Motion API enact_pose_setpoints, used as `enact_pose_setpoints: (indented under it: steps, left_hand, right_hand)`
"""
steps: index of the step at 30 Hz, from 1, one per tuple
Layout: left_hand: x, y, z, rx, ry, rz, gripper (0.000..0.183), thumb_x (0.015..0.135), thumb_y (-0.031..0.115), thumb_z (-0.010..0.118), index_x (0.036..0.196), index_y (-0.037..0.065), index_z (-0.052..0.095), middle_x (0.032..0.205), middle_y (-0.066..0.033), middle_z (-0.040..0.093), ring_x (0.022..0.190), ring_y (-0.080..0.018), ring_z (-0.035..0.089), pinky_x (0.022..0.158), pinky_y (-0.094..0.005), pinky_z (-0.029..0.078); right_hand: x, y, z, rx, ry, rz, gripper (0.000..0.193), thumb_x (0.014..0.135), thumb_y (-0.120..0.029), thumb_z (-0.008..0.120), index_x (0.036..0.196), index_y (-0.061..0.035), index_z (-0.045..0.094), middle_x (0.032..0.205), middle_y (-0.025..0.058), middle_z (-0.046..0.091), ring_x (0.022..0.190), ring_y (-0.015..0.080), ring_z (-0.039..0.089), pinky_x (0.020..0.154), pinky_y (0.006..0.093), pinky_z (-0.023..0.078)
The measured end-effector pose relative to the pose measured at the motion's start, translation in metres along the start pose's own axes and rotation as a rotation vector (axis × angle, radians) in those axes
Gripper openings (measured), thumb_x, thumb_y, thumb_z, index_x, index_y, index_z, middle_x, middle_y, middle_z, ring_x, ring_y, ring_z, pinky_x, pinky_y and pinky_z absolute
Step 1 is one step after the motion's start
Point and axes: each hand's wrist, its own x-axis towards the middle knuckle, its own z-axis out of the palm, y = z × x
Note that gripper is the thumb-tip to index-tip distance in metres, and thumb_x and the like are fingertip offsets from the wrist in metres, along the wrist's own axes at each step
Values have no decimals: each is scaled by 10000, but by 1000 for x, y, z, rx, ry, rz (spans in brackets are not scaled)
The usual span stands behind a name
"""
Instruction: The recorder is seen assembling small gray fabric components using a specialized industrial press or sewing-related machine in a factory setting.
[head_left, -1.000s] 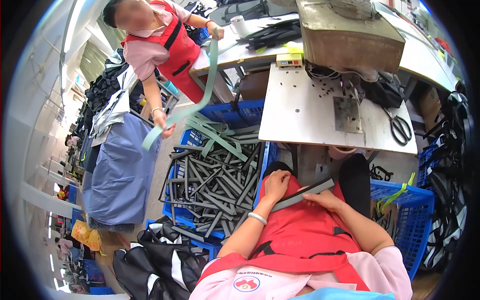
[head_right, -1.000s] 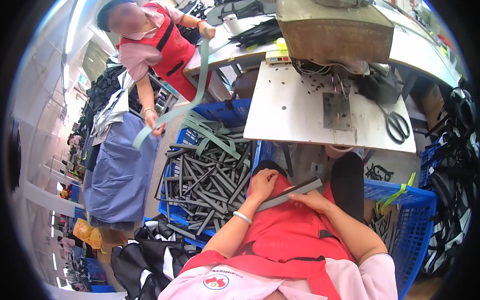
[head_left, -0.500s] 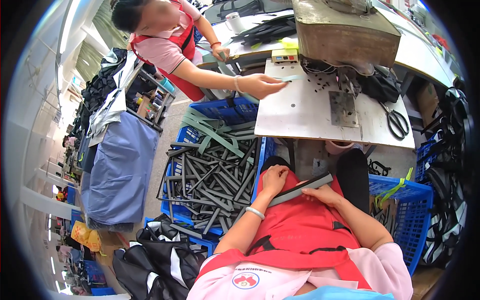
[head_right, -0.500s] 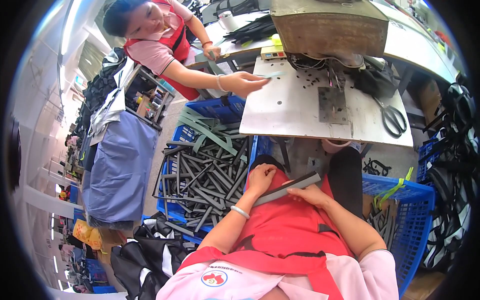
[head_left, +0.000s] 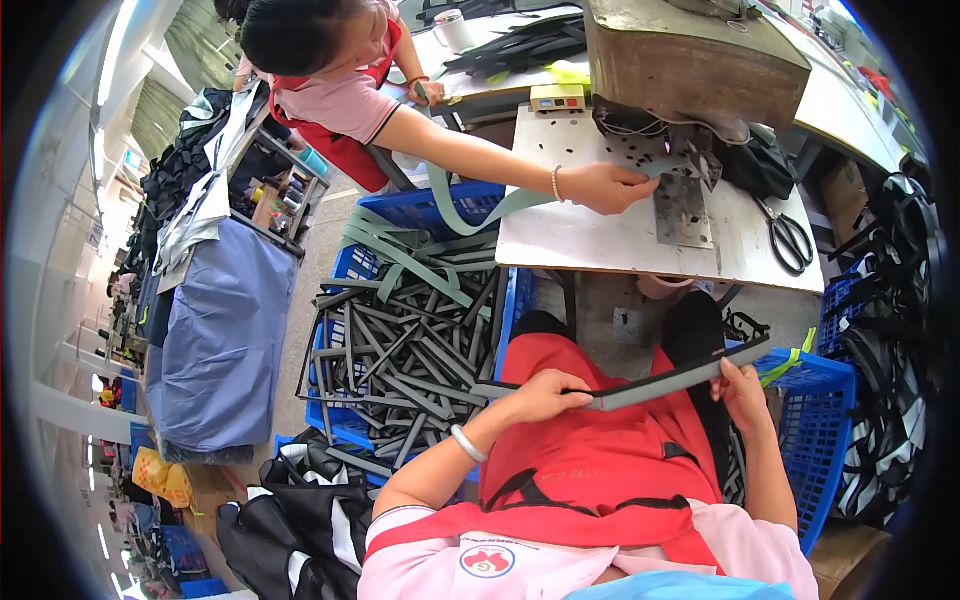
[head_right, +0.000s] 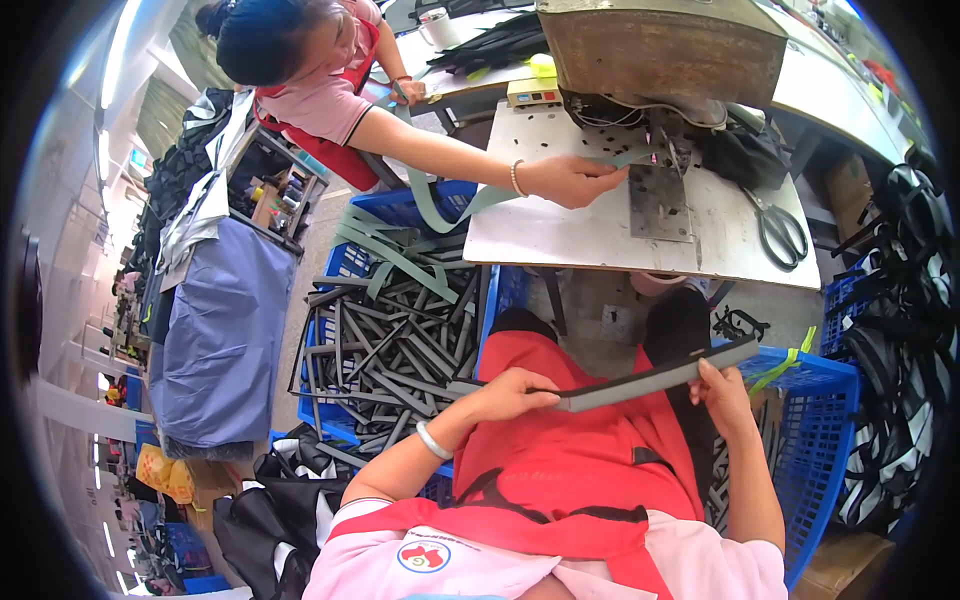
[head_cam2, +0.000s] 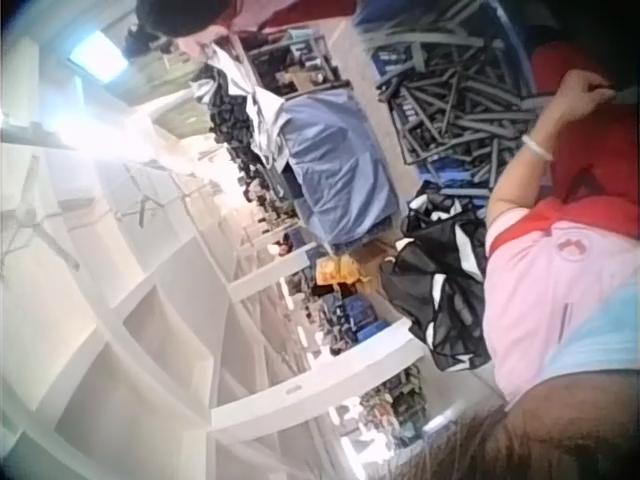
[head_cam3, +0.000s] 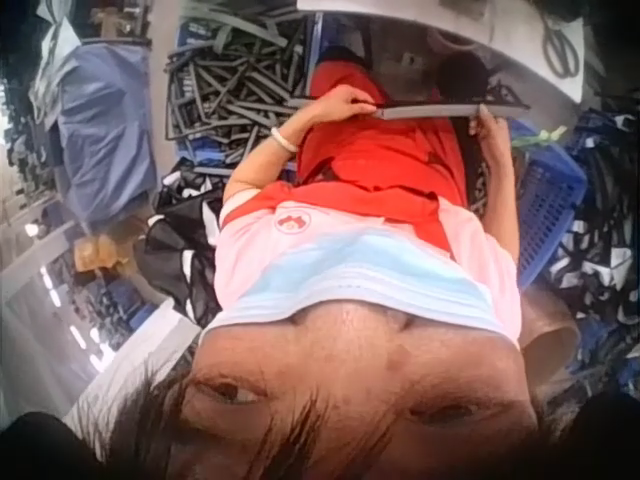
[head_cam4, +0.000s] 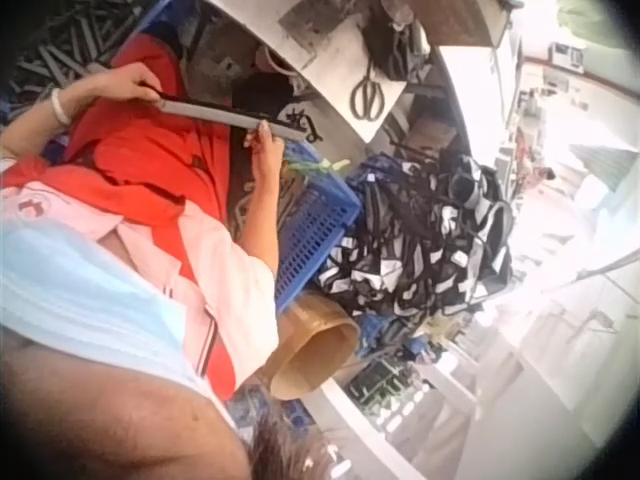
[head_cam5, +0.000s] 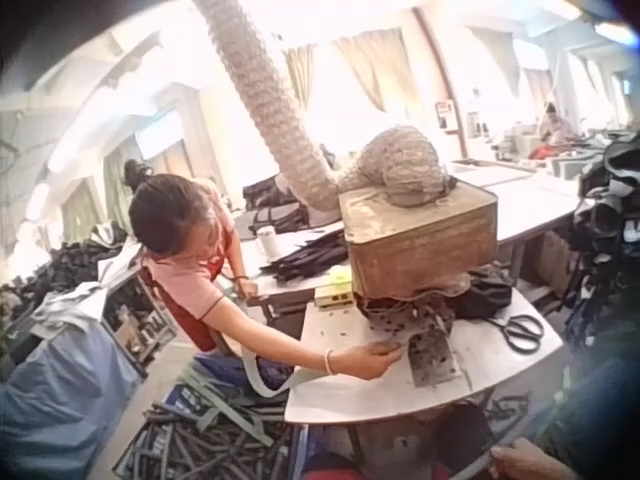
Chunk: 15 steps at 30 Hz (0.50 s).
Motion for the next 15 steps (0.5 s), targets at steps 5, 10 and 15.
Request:
enact_pose_setpoints:
  steps: [5,10,15]
  left_hand:
    - [14,42,30,210,-174,105,236,905,125,625,1095,-10,665,925,-125,698,869,-182,642,805,-315,494]
    - [32,66,39,226,-296,166,230,890,112,628,1084,-5,667,949,-157,693,887,-228,657,804,-339,497]
    - [33,115,48,-225,-317,116,160,957,87,582,1065,-9,650,817,4,596,723,-66,548,666,-250,478]
  right_hand:
    - [-38,-17,-45,-309,-17,402,317,954,-272,612,816,8,664,600,48,607,446,123,546,405,256,419]
    - [-69,-87,21,-714,-331,255,170,863,-176,711,823,-11,714,718,54,675,610,113,622,575,253,510]
    - [-46,-103,89,-1188,-545,-619,664,698,-208,806,1297,-100,541,1099,133,636,1045,318,584,912,411,468]
